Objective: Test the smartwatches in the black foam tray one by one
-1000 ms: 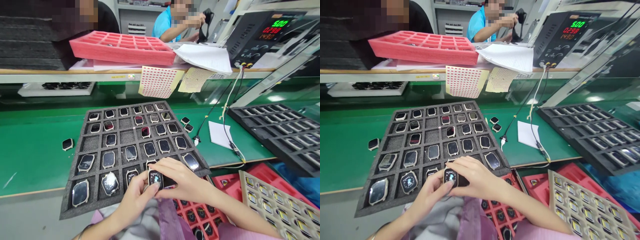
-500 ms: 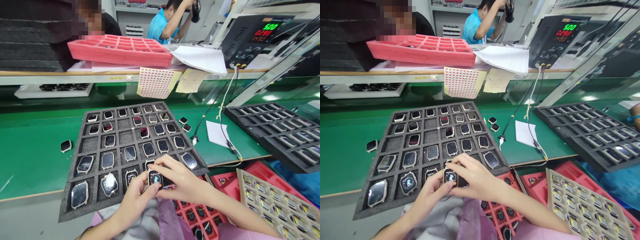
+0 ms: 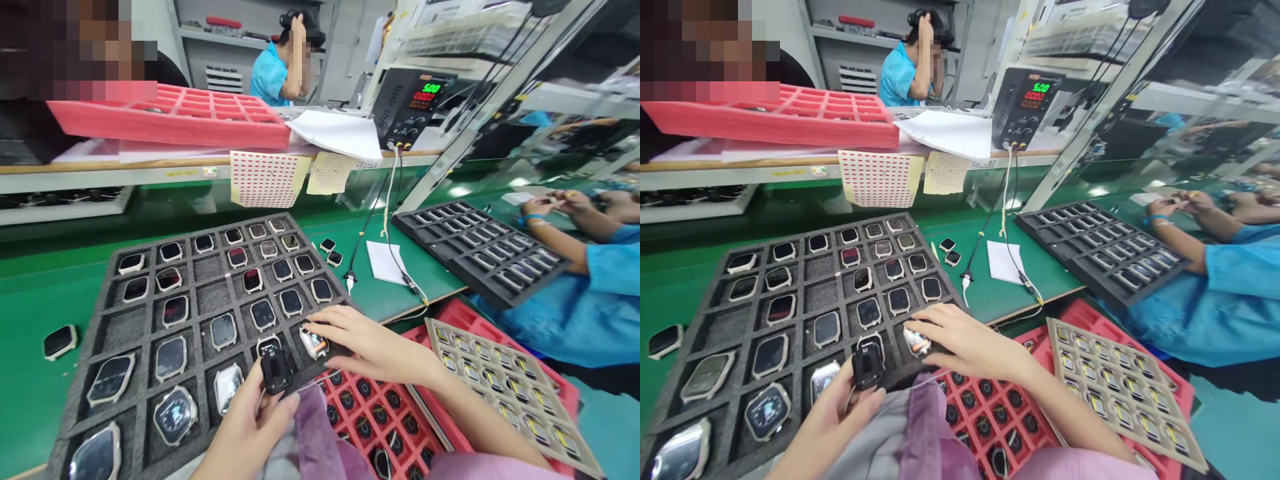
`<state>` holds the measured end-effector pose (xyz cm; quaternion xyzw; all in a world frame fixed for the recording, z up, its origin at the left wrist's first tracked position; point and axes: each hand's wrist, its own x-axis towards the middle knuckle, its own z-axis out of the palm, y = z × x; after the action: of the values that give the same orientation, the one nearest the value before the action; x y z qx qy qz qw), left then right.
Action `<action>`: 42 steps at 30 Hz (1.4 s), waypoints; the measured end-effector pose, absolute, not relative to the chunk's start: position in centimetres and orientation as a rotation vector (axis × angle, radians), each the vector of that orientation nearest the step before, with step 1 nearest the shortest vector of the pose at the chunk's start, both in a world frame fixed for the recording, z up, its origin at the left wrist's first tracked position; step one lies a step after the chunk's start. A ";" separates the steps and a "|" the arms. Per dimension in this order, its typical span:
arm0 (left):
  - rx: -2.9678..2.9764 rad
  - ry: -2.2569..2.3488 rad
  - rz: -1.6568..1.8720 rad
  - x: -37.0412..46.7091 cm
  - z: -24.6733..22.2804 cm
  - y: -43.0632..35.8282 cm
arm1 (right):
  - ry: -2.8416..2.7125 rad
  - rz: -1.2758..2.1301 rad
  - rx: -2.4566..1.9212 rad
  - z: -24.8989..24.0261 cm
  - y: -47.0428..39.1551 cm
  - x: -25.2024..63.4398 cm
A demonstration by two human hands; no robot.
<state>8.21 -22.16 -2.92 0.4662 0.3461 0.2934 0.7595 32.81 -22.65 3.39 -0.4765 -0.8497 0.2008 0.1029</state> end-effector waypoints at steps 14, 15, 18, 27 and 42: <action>1.001 0.643 0.506 9.5 -1.6 -20.4 | -2.607 0.529 -1.643 4.0 -21.6 35.0; 0.996 0.624 0.495 9.5 -1.5 -20.2 | -2.604 0.526 -1.608 4.1 -21.6 35.1; 0.965 0.574 0.496 9.3 -1.3 -20.0 | -2.558 0.504 -1.492 5.2 -21.9 34.5; 0.973 0.554 0.535 8.8 -1.6 -19.7 | -2.476 0.285 -1.246 3.6 -22.4 28.0; 0.949 0.656 0.633 8.9 -1.9 -19.8 | -2.271 0.387 -1.043 0.3 -21.0 26.5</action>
<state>8.88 -19.85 -1.90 0.4411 0.3047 0.2939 0.7913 26.52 -21.04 0.26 -0.3932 -0.8563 0.1460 0.3015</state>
